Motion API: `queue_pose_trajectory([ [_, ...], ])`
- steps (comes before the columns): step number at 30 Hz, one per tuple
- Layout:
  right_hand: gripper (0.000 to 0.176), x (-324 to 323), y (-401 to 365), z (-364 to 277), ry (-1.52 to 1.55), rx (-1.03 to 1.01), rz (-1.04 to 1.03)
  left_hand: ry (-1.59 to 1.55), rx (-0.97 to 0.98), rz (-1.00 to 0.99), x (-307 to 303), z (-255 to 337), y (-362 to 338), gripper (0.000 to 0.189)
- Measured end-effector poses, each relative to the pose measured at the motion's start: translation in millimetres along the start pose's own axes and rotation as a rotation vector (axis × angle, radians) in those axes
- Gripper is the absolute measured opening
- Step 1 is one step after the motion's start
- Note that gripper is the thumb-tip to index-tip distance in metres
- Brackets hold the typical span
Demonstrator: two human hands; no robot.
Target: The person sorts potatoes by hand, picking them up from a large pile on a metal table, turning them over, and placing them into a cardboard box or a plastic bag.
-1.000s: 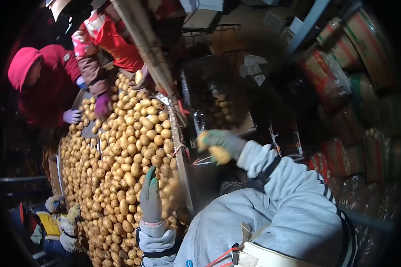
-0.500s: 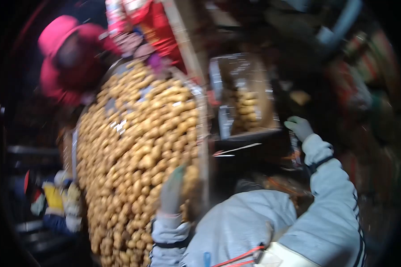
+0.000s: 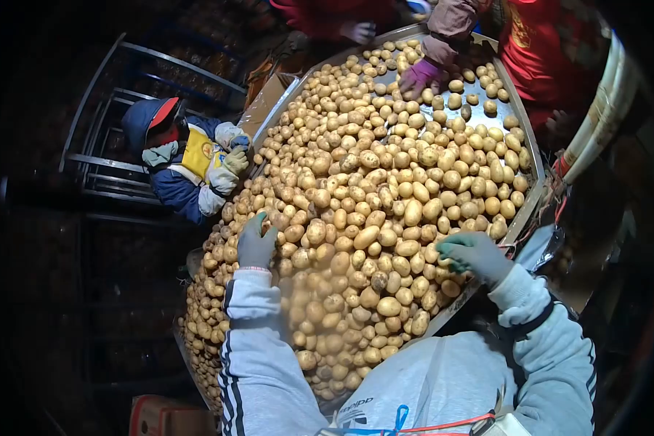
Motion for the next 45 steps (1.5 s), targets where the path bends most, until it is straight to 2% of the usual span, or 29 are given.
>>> queue_pose_trajectory([
  [2,0.037,25.8,10.3,-24.5,-0.102,-0.046,-0.034,0.139,-0.012,-0.05,20.9,-29.4,5.3,0.054],
  [4,0.032,51.0,23.8,-42.0,-0.081,0.0,-0.141,0.119,-0.052,-0.066,34.6,-40.8,13.9,0.053],
  [8,0.032,89.1,59.7,-59.0,-0.124,-0.053,-0.268,0.071,-0.12,-0.069,31.3,-30.6,20.0,0.049],
  [11,0.031,109.5,75.6,-76.3,-0.147,-0.025,-0.341,-0.098,-0.07,0.004,20.9,-28.4,5.9,0.049],
  [12,0.029,113.1,79.7,-86.8,-0.223,-0.051,-0.299,-0.105,-0.044,0.037,18.4,-26.2,-2.6,0.053],
  [15,0.032,124.8,112.9,-86.4,-0.262,-0.049,-0.28,0.135,0.069,0.005,18.8,-10.1,-20.8,0.059],
  [16,0.032,133.1,117.7,-86.9,-0.213,-0.01,-0.314,0.199,0.052,-0.046,17.1,0.9,-18.9,0.064],
  [19,0.031,153.0,123.6,-87.3,-0.244,-0.089,-0.378,0.171,-0.084,-0.159,28.1,-12.4,-2.7,0.067],
  [20,0.037,154.8,122.4,-86.7,-0.27,-0.065,-0.408,0.137,-0.038,-0.047,23.3,-12.1,-0.6,0.067],
  [21,0.041,155.2,123.6,-85.3,-0.193,-0.032,-0.437,-0.174,-0.139,0.011,26.8,-15.6,-5.1,0.066],
  [23,0.048,157.9,125.3,-77.0,-0.029,0.043,-0.492,-0.793,-0.343,0.12,10.6,26.3,-9.2,0.065],
  [24,0.055,159.4,124.6,-75.2,0.015,0.063,-0.506,-0.778,-0.372,0.041,5.3,51.5,-10.8,0.065],
  [25,0.054,161.8,116.6,-77.7,0.098,0.14,-0.52,-0.926,-0.375,-0.044,-2.7,88.0,-10.1,0.062],
  [26,0.052,165.6,101.8,-83.1,0.178,0.219,-0.534,-0.696,-0.142,-0.145,15.4,86.5,-18.3,0.055],
  [27,0.051,169.5,93.6,-83.9,0.258,0.298,-0.549,-0.894,-0.295,-0.164,32.7,97.7,-29.6,0.048],
  [29,0.039,169.4,106.5,-68.0,0.347,0.298,-0.722,-0.714,-0.044,-0.006,27.9,107.8,-37.9,0.042],
  [31,0.039,152.6,115.9,-48.2,0.252,0.325,-0.602,-0.462,-0.048,-0.002,11.0,95.7,-42.4,0.04],
  [32,0.038,148.5,117.1,-46.4,0.246,0.347,-0.668,-0.338,-0.056,-0.007,1.1,89.3,-48.0,0.039],
  [33,0.039,139.0,115.9,-40.1,0.284,0.416,-0.596,-0.193,0.006,0.112,-3.6,74.1,-54.2,0.037],
  [35,0.041,142.0,108.3,-39.7,0.493,0.491,-0.516,-0.061,-0.179,0.05,-24.3,50.4,-61.6,0.048],
  [37,0.042,138.3,118.9,-27.2,0.486,0.484,-0.523,0.094,-0.079,0.045,-15.1,17.9,-69.9,0.049],
  [41,0.042,133.8,118.5,-25.4,0.423,0.459,-0.602,0.302,0.092,-0.112,-6.7,36.0,-60.7,0.052],
  [42,0.042,134.8,118.8,-24.9,0.404,0.431,-0.589,0.065,-0.082,-0.004,8.4,23.3,-64.5,0.05],
  [45,0.045,139.7,115.9,-25.2,0.358,0.369,-0.572,-0.208,-0.075,-0.051,33.1,38.7,-61.9,0.049],
])
Point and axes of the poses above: each hand's wrist, its own y-axis towards the middle knuckle, its own x-axis out of the palm, z = x × y, the point moved 5 cm from there along y, towards the middle knuckle, and after that the axes turned 13 degrees about x, right-handed, at the moved point
